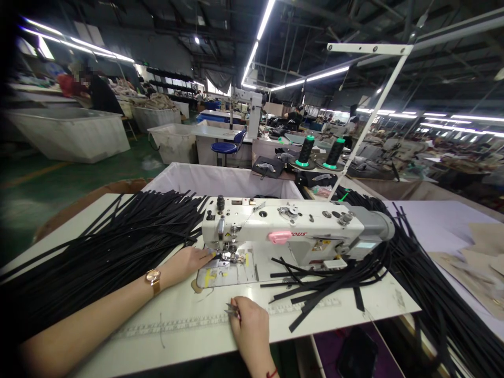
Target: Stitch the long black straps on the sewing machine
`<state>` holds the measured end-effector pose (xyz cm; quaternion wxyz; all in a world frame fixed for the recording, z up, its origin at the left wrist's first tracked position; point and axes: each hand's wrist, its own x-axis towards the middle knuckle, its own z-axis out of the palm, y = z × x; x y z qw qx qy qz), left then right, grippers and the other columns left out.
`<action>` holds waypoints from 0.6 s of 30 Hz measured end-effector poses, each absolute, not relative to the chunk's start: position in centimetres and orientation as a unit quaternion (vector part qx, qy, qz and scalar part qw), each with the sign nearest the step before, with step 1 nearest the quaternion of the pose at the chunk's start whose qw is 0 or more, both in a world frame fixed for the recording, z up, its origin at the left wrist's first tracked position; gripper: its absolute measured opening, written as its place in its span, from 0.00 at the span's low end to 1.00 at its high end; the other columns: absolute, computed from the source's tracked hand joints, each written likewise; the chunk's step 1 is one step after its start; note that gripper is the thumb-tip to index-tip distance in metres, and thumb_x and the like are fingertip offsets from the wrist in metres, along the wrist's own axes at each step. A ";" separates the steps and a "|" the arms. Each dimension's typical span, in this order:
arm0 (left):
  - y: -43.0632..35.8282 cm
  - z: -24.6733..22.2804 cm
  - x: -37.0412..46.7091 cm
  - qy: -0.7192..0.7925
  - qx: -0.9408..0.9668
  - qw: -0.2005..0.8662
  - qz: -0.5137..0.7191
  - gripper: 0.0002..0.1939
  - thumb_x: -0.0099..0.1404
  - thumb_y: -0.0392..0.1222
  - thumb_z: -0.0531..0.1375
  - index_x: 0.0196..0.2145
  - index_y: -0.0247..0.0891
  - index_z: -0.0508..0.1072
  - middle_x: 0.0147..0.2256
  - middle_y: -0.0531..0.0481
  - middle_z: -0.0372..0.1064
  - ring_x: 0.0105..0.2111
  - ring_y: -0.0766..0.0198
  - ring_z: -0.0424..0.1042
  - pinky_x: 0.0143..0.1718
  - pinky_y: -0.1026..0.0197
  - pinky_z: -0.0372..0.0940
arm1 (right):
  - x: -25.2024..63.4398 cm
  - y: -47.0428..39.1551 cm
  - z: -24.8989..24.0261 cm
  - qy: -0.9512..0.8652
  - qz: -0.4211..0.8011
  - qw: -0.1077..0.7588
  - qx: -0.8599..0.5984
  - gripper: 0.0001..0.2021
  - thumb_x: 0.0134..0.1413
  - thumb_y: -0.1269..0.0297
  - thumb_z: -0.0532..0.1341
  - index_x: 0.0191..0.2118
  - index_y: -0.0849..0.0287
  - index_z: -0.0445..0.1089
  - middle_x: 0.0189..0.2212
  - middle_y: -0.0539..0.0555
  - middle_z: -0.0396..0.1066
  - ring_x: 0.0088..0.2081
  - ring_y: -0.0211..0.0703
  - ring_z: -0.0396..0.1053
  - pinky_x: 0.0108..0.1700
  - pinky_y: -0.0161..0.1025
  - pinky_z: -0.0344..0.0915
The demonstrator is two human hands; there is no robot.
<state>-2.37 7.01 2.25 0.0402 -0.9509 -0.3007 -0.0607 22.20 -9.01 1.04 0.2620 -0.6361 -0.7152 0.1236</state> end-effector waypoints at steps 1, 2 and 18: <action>6.6 2.3 -2.0 -0.310 -0.949 0.035 -0.050 0.16 0.68 0.31 0.50 0.52 0.35 0.67 0.42 0.39 0.72 0.37 0.52 0.74 0.38 0.53 0.68 | 22.2 -9.0 1.0 -0.715 0.125 0.262 -0.636 0.09 0.57 0.69 0.53 0.34 0.55 0.70 0.25 0.49 0.74 0.27 0.39 0.70 0.30 0.33 0.55; 6.1 2.4 -1.6 -0.320 -0.946 0.030 -0.040 0.15 0.67 0.34 0.53 0.51 0.34 0.67 0.40 0.38 0.72 0.37 0.51 0.74 0.38 0.52 0.69 | 22.2 -9.0 1.0 -0.715 0.125 0.261 -0.636 0.09 0.57 0.69 0.53 0.34 0.55 0.70 0.25 0.49 0.73 0.26 0.39 0.69 0.30 0.34 0.55; 1.5 4.1 4.1 -0.503 -0.864 -0.022 0.015 0.12 0.65 0.25 0.50 0.42 0.27 0.70 0.35 0.34 0.73 0.35 0.49 0.76 0.34 0.52 0.70 | 22.2 -9.2 1.5 -0.702 0.148 0.253 -0.648 0.10 0.54 0.71 0.54 0.36 0.55 0.71 0.28 0.50 0.75 0.31 0.40 0.72 0.33 0.33 0.56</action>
